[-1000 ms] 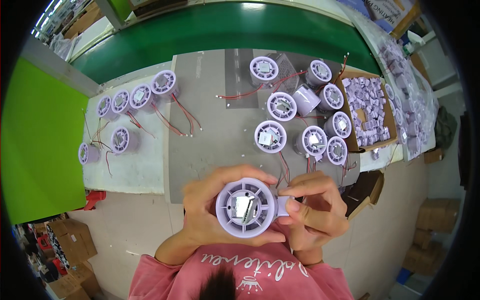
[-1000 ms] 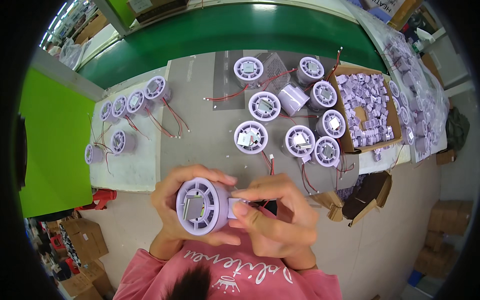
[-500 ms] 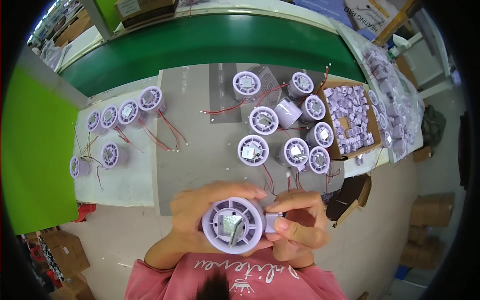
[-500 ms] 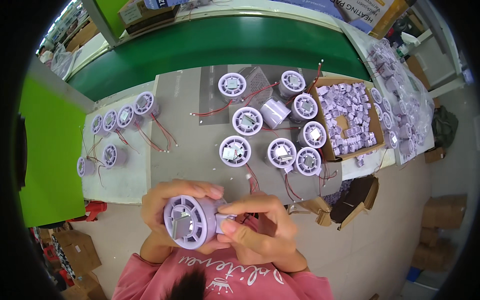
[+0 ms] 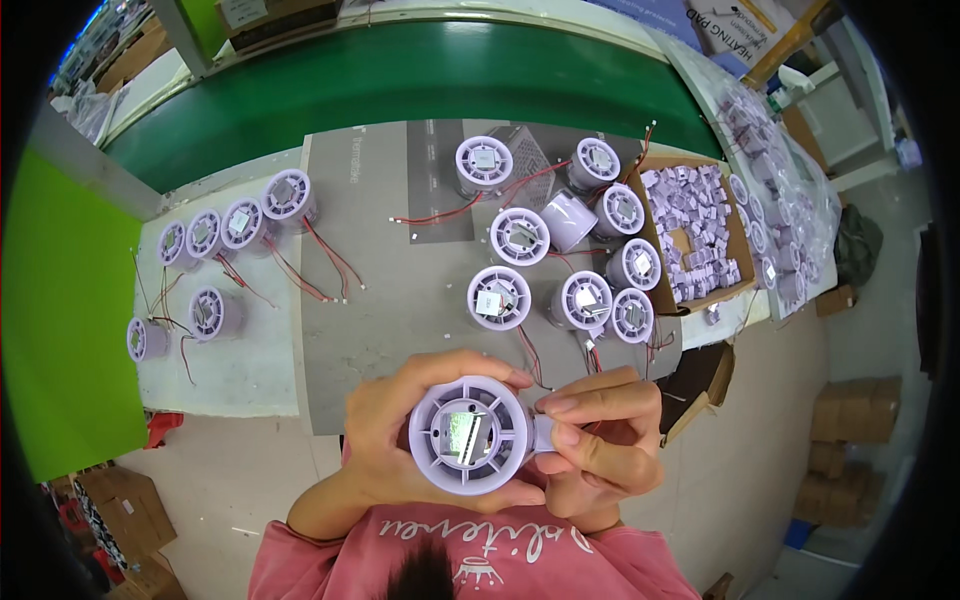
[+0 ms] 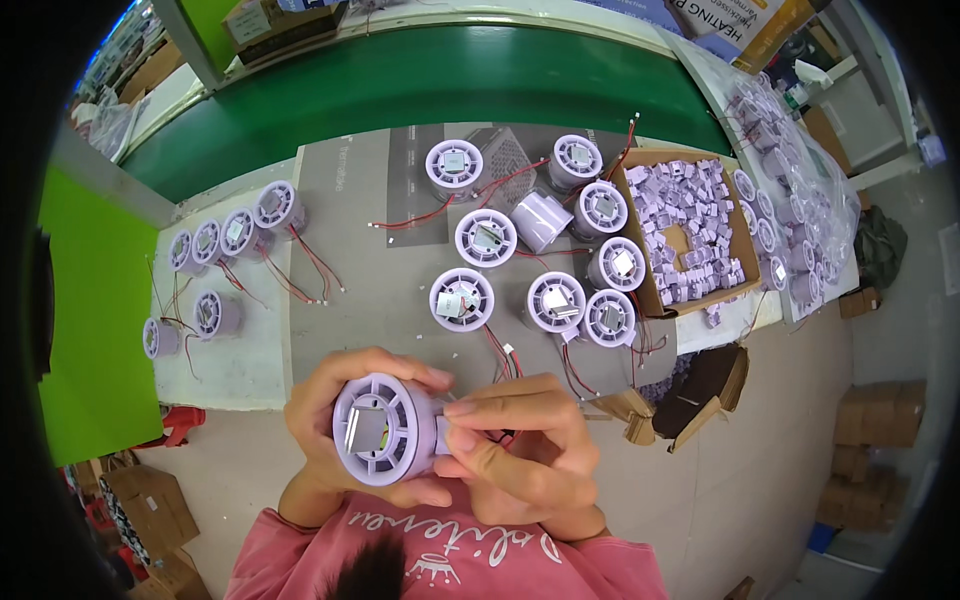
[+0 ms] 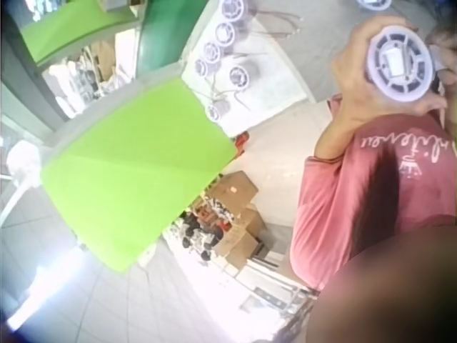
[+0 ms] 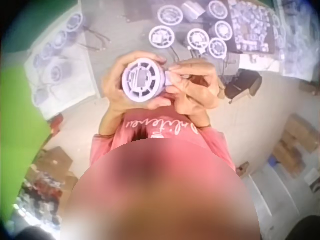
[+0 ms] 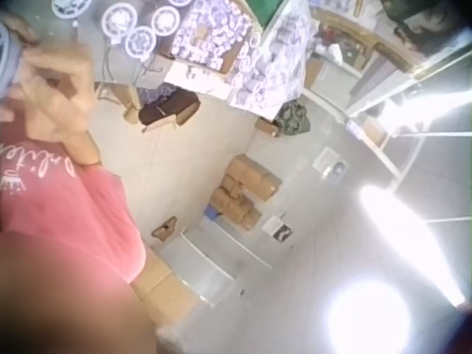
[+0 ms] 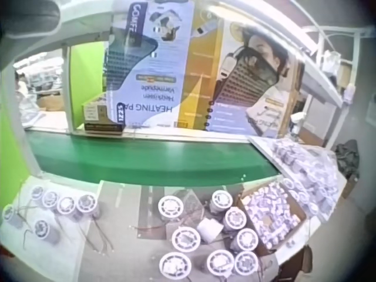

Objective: The person picks up a purple fan housing and a small white connector, then fits the connector into the housing. They repeat this process for other fan housings, occasionally reaching into a box for more connectors and placing the assembled units on the table.

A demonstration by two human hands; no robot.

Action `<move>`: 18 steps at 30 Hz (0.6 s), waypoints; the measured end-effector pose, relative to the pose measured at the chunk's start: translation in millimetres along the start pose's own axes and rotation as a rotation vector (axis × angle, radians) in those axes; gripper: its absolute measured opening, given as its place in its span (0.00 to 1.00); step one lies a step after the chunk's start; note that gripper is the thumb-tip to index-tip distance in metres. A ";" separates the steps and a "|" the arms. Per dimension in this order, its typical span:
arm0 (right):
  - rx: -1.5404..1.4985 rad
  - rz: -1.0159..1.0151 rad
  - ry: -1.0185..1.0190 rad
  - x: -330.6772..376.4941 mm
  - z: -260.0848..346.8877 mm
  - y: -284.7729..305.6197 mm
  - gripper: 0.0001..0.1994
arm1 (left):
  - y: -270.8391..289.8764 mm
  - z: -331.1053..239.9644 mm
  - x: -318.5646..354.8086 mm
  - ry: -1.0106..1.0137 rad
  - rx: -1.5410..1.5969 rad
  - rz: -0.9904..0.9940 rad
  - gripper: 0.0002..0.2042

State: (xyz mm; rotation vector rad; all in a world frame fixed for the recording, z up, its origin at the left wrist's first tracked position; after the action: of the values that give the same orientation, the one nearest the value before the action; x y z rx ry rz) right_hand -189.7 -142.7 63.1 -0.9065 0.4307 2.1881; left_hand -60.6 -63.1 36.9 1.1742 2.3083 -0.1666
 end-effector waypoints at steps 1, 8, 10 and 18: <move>0.004 -0.007 0.008 -0.1 -0.3 -0.1 0.13 | 0.5 1.1 -0.2 0.012 0.001 -0.007 0.37; 0.020 -0.031 0.042 3.6 -0.5 0.8 0.10 | -2.7 0.3 2.3 -0.047 -0.051 0.073 0.42; 0.018 -0.025 0.082 6.9 -2.6 1.3 0.11 | -3.3 -0.8 0.4 -0.079 -0.066 0.101 0.42; 0.022 -0.052 0.210 7.5 -8.0 -0.1 0.13 | -7.9 8.3 -3.7 -0.081 0.059 0.109 0.42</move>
State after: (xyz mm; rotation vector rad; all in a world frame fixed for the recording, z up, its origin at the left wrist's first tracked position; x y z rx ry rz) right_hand -189.5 -143.2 52.2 -1.1281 0.5238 2.0454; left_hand -61.6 -73.4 30.8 1.2949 2.1766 -0.2398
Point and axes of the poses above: each hand's wrist, its own x-axis away from the middle knuckle, its own y-axis out of the back of the hand, z = x × y, the point moved 8 cm from there along -x, towards the middle knuckle, and after that the axes turned 9 degrees about -x, right-handed, at the moved point
